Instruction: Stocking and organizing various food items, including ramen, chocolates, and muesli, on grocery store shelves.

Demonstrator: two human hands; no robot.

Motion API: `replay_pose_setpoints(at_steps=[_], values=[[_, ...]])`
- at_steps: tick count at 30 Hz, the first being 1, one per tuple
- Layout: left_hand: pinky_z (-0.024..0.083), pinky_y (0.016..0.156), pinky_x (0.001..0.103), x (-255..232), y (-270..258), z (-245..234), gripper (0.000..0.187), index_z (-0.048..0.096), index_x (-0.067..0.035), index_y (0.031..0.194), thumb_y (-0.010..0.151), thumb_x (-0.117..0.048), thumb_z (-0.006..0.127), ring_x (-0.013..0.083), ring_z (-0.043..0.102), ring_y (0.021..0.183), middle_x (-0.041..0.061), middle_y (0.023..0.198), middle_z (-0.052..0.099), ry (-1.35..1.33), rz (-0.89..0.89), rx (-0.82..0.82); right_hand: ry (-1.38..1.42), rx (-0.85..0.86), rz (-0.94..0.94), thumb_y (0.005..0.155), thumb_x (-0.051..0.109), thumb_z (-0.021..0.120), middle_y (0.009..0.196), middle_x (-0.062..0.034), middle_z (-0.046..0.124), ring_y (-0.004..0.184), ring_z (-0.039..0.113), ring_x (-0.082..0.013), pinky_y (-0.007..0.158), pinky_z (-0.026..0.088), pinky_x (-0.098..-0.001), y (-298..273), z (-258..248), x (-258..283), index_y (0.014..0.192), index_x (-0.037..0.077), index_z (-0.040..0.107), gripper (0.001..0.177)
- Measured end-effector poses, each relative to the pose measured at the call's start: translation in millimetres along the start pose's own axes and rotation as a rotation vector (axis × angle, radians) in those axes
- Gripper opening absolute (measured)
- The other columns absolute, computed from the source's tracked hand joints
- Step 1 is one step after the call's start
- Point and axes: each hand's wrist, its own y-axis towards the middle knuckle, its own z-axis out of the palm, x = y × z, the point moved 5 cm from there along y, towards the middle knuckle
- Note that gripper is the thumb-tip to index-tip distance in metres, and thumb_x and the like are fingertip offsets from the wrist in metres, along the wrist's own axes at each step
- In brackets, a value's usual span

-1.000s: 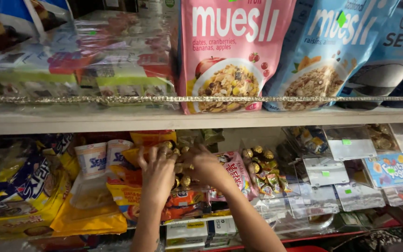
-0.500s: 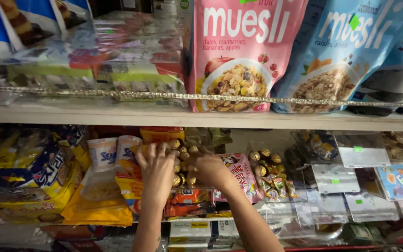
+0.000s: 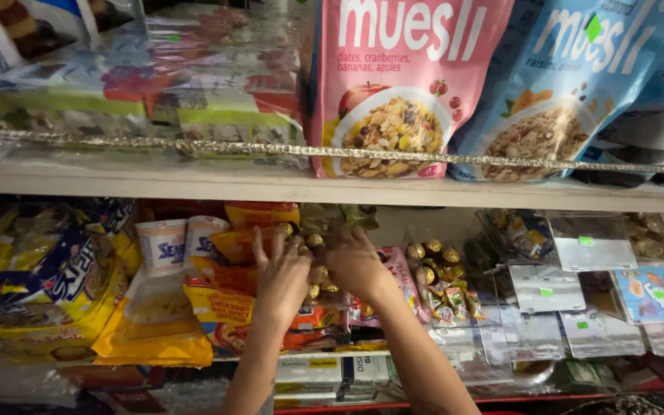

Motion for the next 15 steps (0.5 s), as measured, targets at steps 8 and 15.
replay_pose_setpoints(at_steps=[8,15], values=[[0.01,0.119,0.07,1.0,3.7,8.6,0.035,0.076,-0.014,0.112,0.077,-0.014,0.073,0.0288,0.047,0.134,0.004,0.128,0.066,0.09,0.105,-0.32,-0.081,-0.316,-0.043,0.073,0.018,0.074,0.114,-0.0119,0.071,0.119,0.06,-0.0317,0.097,0.043,-0.0459,-9.9,15.5,-9.8,0.1,0.012,0.076,0.028],[0.026,0.113,0.063,-47.7,4.9,-29.7,0.054,0.068,-0.011,0.132,0.08,-0.025,0.073,0.031,0.054,0.12,0.009,0.121,0.068,-0.141,0.2,-0.452,0.26,-0.491,0.185,0.074,0.02,0.08,0.112,-0.0174,0.065,0.109,0.061,-0.0404,0.092,0.049,-0.0496,-66.4,-49.7,-41.8,0.101,0.004,0.067,0.034]])
